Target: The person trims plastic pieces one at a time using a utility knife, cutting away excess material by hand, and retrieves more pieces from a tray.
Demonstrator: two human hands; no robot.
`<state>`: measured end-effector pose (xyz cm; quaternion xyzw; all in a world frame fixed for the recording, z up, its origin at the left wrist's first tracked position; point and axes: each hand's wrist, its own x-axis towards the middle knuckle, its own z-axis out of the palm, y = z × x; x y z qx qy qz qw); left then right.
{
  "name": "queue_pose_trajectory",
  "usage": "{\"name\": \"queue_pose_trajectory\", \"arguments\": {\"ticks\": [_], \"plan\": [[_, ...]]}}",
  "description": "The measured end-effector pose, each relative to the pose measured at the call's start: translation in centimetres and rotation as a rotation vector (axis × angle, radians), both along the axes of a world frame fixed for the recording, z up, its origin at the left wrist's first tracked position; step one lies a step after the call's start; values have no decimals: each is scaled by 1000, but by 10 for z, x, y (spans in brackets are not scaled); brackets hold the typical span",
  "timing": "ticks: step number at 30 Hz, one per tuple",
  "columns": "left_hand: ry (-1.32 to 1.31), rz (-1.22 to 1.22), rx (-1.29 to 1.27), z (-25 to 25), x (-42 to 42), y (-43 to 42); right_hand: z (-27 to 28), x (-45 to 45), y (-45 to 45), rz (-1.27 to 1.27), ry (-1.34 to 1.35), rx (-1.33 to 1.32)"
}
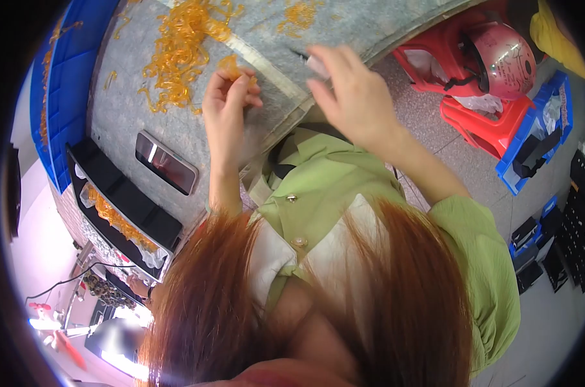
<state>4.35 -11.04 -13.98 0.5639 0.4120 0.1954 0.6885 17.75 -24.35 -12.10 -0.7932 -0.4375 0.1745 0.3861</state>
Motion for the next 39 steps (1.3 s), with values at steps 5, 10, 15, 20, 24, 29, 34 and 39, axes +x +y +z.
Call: {"name": "queue_pose_trajectory", "arguments": {"ticks": [5,10,15,20,24,29,34,39], "plan": [[-501,56,-490,10,-30,9,-11,42,72,198,-238,151],[-622,86,-706,10,-43,13,-6,38,129,288,-280,-102],[-616,160,-715,13,-46,10,-7,40,122,229,-117,-10],[-574,38,-747,-2,-38,14,-1,39,76,195,1121,-123],[-342,87,-538,12,-12,1,2,21,50,172,1516,-88],[-219,-59,-276,6,-10,-7,-13,11,35,185,1737,-96],[-26,-38,-40,11,-5,-11,-8,0,24,19,1342,15],[-24,-90,-77,19,2,-14,-12,-3,21,-3,1308,98]]}}
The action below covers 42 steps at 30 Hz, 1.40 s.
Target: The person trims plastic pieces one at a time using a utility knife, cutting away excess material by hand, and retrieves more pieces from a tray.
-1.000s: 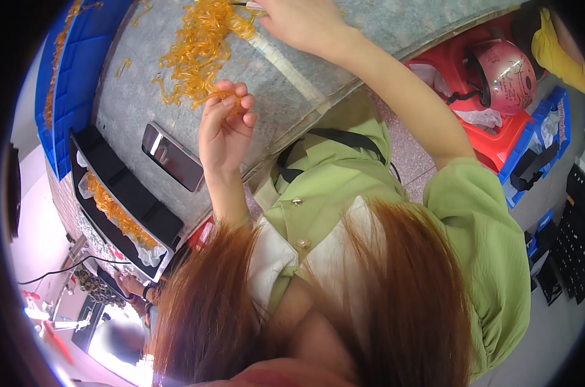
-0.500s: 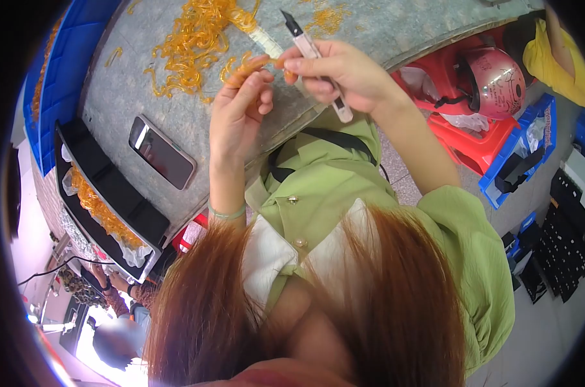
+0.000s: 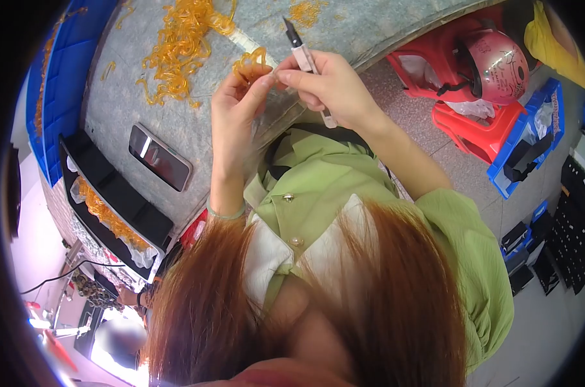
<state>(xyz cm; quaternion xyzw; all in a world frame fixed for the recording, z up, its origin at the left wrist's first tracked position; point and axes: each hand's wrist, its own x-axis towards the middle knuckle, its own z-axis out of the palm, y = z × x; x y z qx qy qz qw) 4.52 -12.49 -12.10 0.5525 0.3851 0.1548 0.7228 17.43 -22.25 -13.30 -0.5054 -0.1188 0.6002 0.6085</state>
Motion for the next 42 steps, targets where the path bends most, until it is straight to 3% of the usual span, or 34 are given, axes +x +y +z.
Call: {"name": "queue_pose_trajectory", "arguments": {"ticks": [4,6,8,10,12,19,42], "plan": [[22,-21,-30,-4,-1,1,0,0,-2,-38,-7,1],[125,-14,86,-7,-1,3,4,0,-5,-66,-74,-62],[210,-20,213,-13,-1,6,-4,6,-16,-30,-678,-48],[284,-37,344,-22,-4,7,-5,14,-28,45,-1065,-30],[396,-110,396,-17,-3,9,2,15,-40,159,-1230,-7],[432,-116,516,-9,4,4,8,-4,-33,230,-1313,-89],[438,-189,542,-5,6,9,9,-2,-25,312,-1455,-72]]}}
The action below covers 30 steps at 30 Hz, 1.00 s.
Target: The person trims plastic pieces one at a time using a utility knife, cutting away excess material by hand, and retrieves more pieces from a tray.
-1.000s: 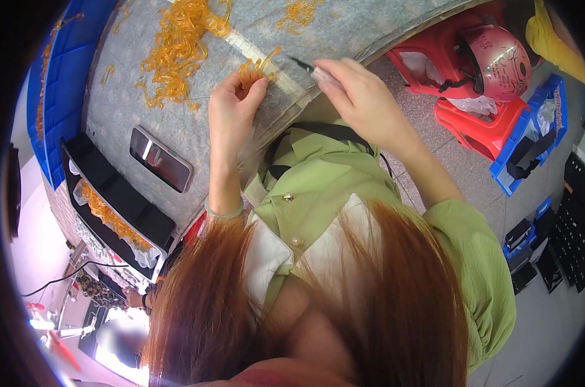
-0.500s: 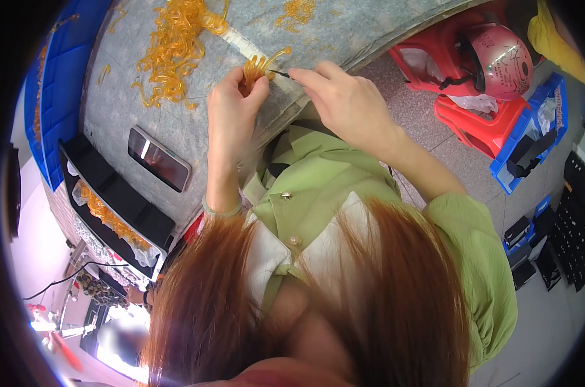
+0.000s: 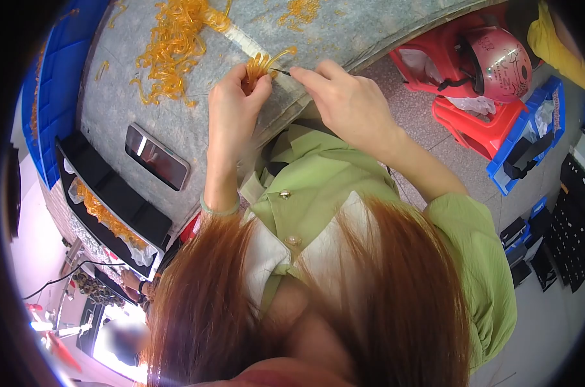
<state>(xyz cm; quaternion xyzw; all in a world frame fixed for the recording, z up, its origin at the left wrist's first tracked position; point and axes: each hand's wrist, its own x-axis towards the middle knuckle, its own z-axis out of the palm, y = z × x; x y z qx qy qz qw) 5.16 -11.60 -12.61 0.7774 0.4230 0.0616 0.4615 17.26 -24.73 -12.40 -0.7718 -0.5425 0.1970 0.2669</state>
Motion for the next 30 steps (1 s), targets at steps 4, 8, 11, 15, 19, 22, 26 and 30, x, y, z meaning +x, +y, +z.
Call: {"name": "queue_pose_trajectory", "arguments": {"ticks": [4,8,11,15,19,22,26,30], "plan": [[-47,-14,29,-4,0,-1,-1,-1,-2,51,-69,-9],[-90,-44,84,-9,-2,-1,2,-2,3,115,-137,-25],[-117,-30,99,-9,-2,-3,1,-1,8,142,-163,-24],[-107,14,103,-7,0,-9,2,-4,4,128,-161,-56],[-113,34,115,-8,0,-11,1,-12,-2,85,-177,-70],[-107,49,99,-11,-2,-10,1,-9,-11,53,-138,-73],[-327,166,-218,-21,-13,-1,2,-3,-7,-54,-8,65],[-912,328,-959,-12,-36,12,2,13,28,-144,60,256]]}}
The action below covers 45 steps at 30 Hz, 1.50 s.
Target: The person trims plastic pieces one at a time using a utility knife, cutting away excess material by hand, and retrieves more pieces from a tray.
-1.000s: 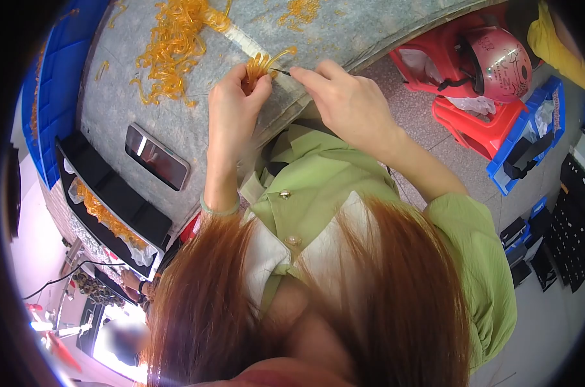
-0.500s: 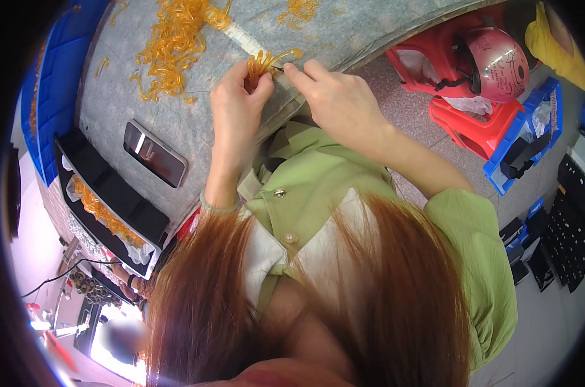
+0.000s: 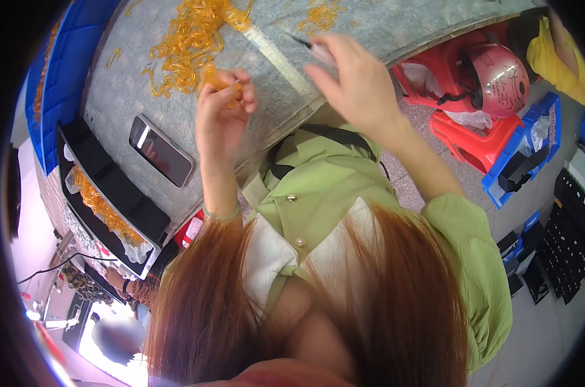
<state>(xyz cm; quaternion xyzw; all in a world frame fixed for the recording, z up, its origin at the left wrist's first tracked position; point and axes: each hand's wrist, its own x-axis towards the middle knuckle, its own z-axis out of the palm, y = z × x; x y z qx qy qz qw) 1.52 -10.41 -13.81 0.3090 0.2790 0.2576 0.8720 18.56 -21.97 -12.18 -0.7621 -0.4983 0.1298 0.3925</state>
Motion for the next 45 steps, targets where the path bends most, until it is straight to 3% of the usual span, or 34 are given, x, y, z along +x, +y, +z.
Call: {"name": "queue_pose_trajectory", "arguments": {"ticks": [3,6,10,13,16,18,19,21,25,30,33,36,37,40,45], "plan": [[-257,-57,-102,-5,-15,10,-3,16,50,119,-20,-83],[-320,-33,-296,-4,-18,10,18,5,90,166,-42,-122],[-251,-16,-352,0,-17,9,-9,9,116,211,-107,-126],[-205,9,-344,4,-17,8,1,15,100,161,-16,-220],[-282,-33,-473,1,-15,12,-20,25,73,167,313,-25],[-386,-83,-628,-5,-12,15,-6,22,54,119,756,-126],[-350,-106,-603,-10,-10,16,1,17,45,90,979,-175],[-272,-150,-554,-18,-8,14,3,6,33,45,1040,-138],[285,-122,72,9,15,-12,-2,-13,15,19,1212,-49],[400,-124,166,8,21,-18,-1,-16,4,-21,1265,-50],[547,-53,392,5,24,-20,2,-8,-13,-121,1001,-159],[704,-46,664,-6,25,-17,-11,10,-45,79,174,-121],[753,-66,744,-8,24,-17,4,11,-48,107,275,-313],[875,-138,898,-1,30,-17,1,-4,-45,105,147,-159],[922,-198,926,8,35,-14,-2,-17,-29,113,40,-267]]}}
